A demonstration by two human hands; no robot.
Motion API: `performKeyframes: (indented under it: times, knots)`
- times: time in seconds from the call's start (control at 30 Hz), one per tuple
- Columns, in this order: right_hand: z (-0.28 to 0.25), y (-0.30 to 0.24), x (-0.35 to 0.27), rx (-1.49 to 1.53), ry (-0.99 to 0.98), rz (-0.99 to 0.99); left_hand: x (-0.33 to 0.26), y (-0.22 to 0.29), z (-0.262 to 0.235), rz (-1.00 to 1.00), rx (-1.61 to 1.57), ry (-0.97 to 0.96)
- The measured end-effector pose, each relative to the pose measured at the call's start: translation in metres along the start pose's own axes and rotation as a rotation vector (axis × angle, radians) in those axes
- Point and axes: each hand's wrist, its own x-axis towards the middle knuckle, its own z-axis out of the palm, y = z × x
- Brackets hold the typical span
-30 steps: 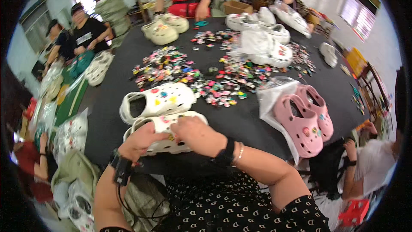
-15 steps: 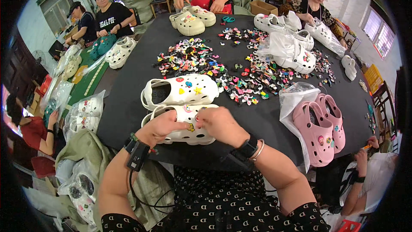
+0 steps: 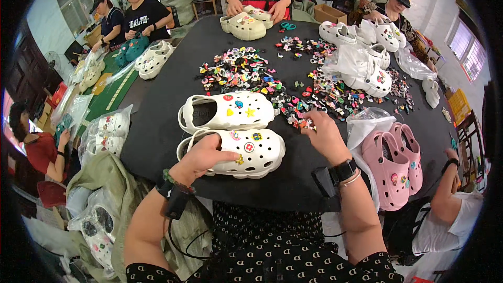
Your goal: Attaching decorative charms and accessories to clogs and preparing them for packaging.
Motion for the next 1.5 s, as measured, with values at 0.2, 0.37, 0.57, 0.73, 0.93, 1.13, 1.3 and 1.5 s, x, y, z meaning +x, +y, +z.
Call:
performKeyframes:
  times: [0.2,0.37,0.57,0.73,0.93,1.13,1.3,1.5]
  knots:
    - [-0.005,-0.017,-0.010,0.163,-0.124,-0.162,-0.004,0.010,0.007,0.012,0.424,0.204]
    - [0.006,-0.035,-0.009,0.247,-0.281,-0.195,-0.019,0.002,0.017,0.196,0.867,0.407]
    - [0.016,-0.040,-0.007,0.247,-0.296,-0.242,-0.040,0.003,0.020,0.422,1.157,0.520]
    - [0.016,-0.034,-0.017,0.241,-0.260,-0.264,-0.044,0.012,0.008,0.741,1.440,0.711]
    - [0.006,-0.011,-0.014,0.161,-0.252,-0.235,-0.026,0.018,0.003,0.723,1.195,0.654]
    - [-0.009,0.044,0.010,-0.009,-0.200,-0.089,0.018,0.023,-0.014,0.351,0.817,0.638]
    - [-0.013,0.050,0.024,-0.081,-0.238,-0.044,0.044,0.046,-0.026,-0.028,0.640,0.457]
    - [-0.013,0.030,-0.004,0.065,-0.343,-0.112,0.032,0.042,-0.037,0.024,1.109,0.157]
